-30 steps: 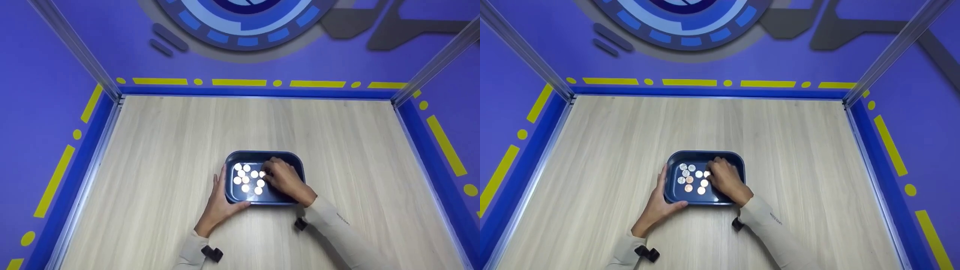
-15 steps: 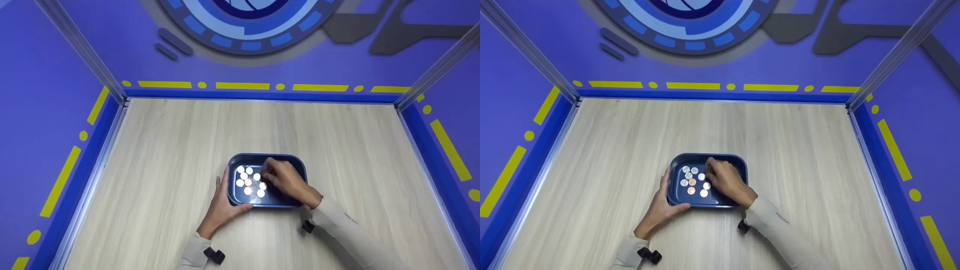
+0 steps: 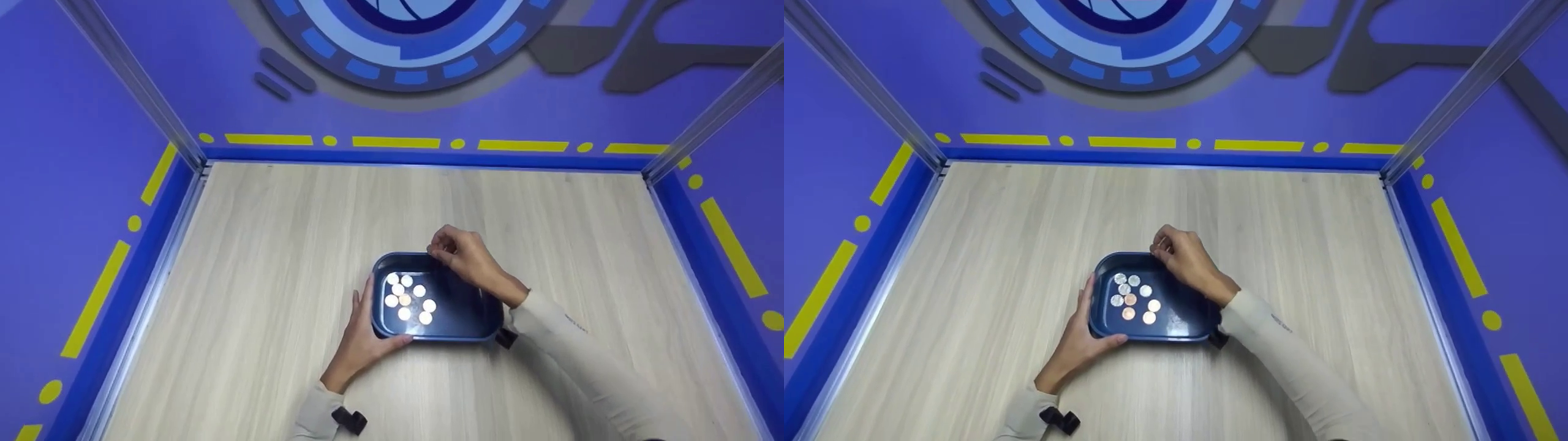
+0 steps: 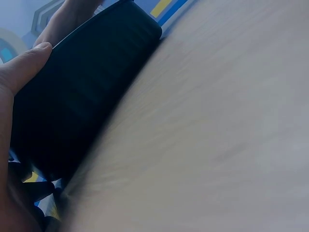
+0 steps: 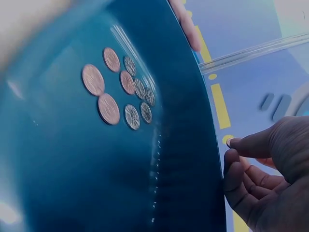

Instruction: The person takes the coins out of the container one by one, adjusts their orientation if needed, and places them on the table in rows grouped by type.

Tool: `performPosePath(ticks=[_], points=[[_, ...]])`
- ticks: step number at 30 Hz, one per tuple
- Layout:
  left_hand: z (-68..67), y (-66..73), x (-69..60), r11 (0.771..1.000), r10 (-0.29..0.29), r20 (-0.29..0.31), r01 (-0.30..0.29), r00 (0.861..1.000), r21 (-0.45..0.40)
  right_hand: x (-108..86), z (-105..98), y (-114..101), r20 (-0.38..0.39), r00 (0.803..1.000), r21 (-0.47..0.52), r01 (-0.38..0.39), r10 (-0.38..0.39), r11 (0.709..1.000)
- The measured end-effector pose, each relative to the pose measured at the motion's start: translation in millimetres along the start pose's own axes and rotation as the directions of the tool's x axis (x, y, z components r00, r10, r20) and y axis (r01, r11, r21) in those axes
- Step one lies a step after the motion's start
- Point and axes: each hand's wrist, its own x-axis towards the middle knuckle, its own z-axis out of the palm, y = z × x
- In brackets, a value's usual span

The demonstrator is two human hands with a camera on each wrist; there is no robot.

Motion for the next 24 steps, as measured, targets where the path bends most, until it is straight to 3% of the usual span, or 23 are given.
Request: performPosePath(ticks=[4,13,20,24], points=[[-6.5,-0.5,-3.7,1.0,-0.023,-0.02,0.023,1.0,-0.002,17.8,6,1,0.02,1.0,0.015,0.013,-0.014,1.0],[-7.2,1.1,-2.4,1.0,-0.004,-0.013,0.005,1.0,0.007,39.8,12,14,0.081,0.996,0.0,-0.042,0.042,0.999],[-2.1,3.5,-2.7,0.999,-0.037,-0.002,0.037,0.999,0.007,49.0,10,30,0.223,0.971,-0.047,-0.077,0.085,0.996],[2.4,5.0,-1.4,0.998,-0.063,0.005,0.063,0.998,0.0,52.8,2,35,0.266,0.957,-0.058,-0.1,0.112,0.993]])
